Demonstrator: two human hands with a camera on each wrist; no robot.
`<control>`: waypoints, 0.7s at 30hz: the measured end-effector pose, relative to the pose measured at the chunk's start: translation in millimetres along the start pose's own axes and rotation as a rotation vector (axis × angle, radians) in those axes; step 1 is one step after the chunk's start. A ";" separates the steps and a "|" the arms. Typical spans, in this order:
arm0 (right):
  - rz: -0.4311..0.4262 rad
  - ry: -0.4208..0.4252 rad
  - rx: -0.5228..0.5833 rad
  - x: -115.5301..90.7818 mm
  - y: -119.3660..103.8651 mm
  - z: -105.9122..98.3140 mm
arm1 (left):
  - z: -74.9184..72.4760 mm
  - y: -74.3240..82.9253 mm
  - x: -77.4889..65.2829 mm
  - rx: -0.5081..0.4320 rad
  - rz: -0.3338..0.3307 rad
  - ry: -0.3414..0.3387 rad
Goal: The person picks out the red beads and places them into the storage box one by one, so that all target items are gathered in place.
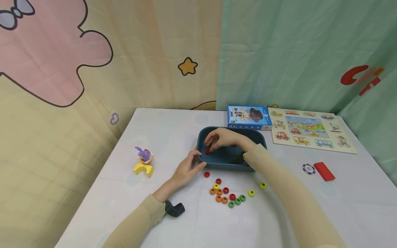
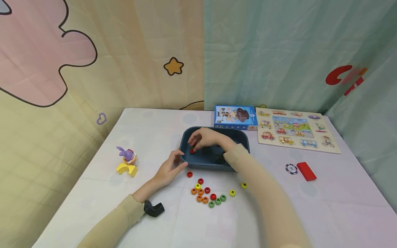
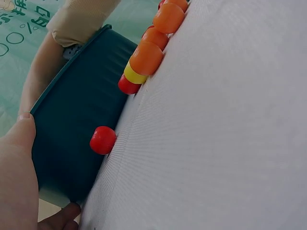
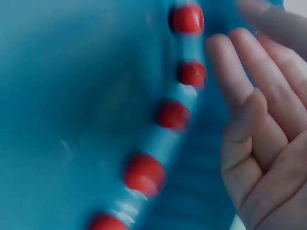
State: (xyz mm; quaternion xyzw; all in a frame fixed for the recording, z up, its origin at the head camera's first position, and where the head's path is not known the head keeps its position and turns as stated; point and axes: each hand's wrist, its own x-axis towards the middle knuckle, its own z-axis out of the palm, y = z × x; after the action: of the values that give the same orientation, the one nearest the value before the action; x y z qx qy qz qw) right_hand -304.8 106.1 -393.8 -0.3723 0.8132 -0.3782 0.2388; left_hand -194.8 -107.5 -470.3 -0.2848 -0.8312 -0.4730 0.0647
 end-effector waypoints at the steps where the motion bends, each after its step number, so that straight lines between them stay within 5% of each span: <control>1: -0.013 0.011 -0.016 -7.0 -5.3 -2.3 | 0.8 -0.7 -0.1 -0.002 0.004 -0.004; 8: -0.144 0.133 0.003 -71.5 -48.1 -5.5 | 0.1 3.4 0.9 0.002 0.008 0.004; 15: -0.290 0.217 0.028 -118.9 -78.6 37.8 | -11.1 40.0 1.3 -0.028 0.004 0.006; 21: -0.277 0.191 0.086 -121.5 -63.1 74.2 | -2.7 15.0 2.1 -0.021 0.026 0.022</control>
State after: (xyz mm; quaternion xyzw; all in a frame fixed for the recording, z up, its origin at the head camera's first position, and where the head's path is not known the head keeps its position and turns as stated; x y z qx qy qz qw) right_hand -154.3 141.6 -375.3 -0.4324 0.7564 -0.4755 0.1218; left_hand -189.0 -103.0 -456.7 -0.2910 -0.8217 -0.4839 0.0770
